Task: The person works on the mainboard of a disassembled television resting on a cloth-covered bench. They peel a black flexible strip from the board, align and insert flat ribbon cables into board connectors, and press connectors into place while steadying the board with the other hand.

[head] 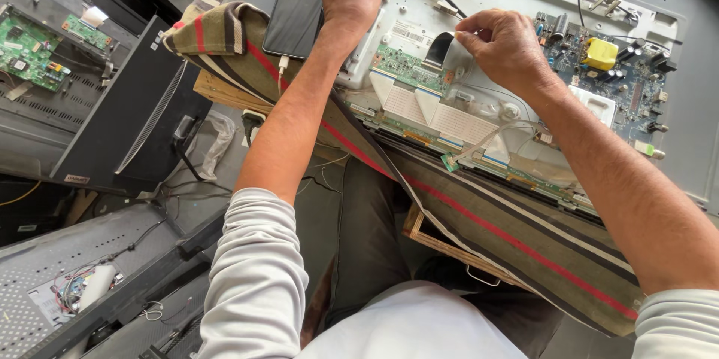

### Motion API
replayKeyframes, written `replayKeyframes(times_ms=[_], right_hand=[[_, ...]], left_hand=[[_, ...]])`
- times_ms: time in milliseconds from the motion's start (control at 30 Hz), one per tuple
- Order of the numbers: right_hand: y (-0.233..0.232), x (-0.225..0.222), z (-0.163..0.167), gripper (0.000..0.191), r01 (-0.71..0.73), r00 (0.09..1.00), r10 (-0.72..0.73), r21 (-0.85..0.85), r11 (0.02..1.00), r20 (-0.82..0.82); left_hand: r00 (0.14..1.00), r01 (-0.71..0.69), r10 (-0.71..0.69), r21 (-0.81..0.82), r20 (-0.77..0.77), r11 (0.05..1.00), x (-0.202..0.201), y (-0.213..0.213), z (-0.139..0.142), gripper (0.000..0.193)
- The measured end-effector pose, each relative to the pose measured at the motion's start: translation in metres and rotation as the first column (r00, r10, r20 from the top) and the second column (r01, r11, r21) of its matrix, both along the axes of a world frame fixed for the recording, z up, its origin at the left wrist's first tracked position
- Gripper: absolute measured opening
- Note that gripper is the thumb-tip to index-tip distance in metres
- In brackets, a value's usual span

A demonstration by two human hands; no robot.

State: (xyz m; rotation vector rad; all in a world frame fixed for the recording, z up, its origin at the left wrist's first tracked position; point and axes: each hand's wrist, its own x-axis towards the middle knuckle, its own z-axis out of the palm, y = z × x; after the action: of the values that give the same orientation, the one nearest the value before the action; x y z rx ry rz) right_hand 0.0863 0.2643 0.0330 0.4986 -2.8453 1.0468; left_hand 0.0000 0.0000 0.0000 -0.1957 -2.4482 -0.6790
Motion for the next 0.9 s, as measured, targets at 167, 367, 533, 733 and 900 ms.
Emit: replayKeyframes(times_ms=[167,367,533,733,900], right_hand=[[0.016,-0.006,-0.052,0.017,-0.003,1.000,0.003,0.004,1.000,-0.005],[0.025,-0.005,-0.079,0.019,0.011,1.000,-0.011,0.003,1.000,0.023],[0.021,-0.002,-0.078,0.019,-0.008,1.000,0.008,-0.001,1.000,0.000],[0.018,-0.003,-0.084,0.020,0.012,1.000,-0.011,-0.011,1.000,0.022],[0.017,-0.004,-0.085,0.019,0.007,1.000,-0.007,-0.013,1.000,0.009]], left_hand=[[0.987,0.057,-0.049,0.052,-0.154,0.997,0.006,0.020,-0.041,0.022],[0.971,0.146,-0.130,0.065,-0.198,0.987,0.013,0.028,-0.070,0.016],[0.937,0.163,-0.157,-0.007,-0.311,0.987,0.017,0.024,-0.074,0.014],[0.895,0.148,-0.201,-0.161,-0.398,0.976,0.015,0.023,-0.086,0.017],[0.855,0.136,-0.239,-0.245,-0.459,0.960,0.016,0.022,-0.088,0.016]])
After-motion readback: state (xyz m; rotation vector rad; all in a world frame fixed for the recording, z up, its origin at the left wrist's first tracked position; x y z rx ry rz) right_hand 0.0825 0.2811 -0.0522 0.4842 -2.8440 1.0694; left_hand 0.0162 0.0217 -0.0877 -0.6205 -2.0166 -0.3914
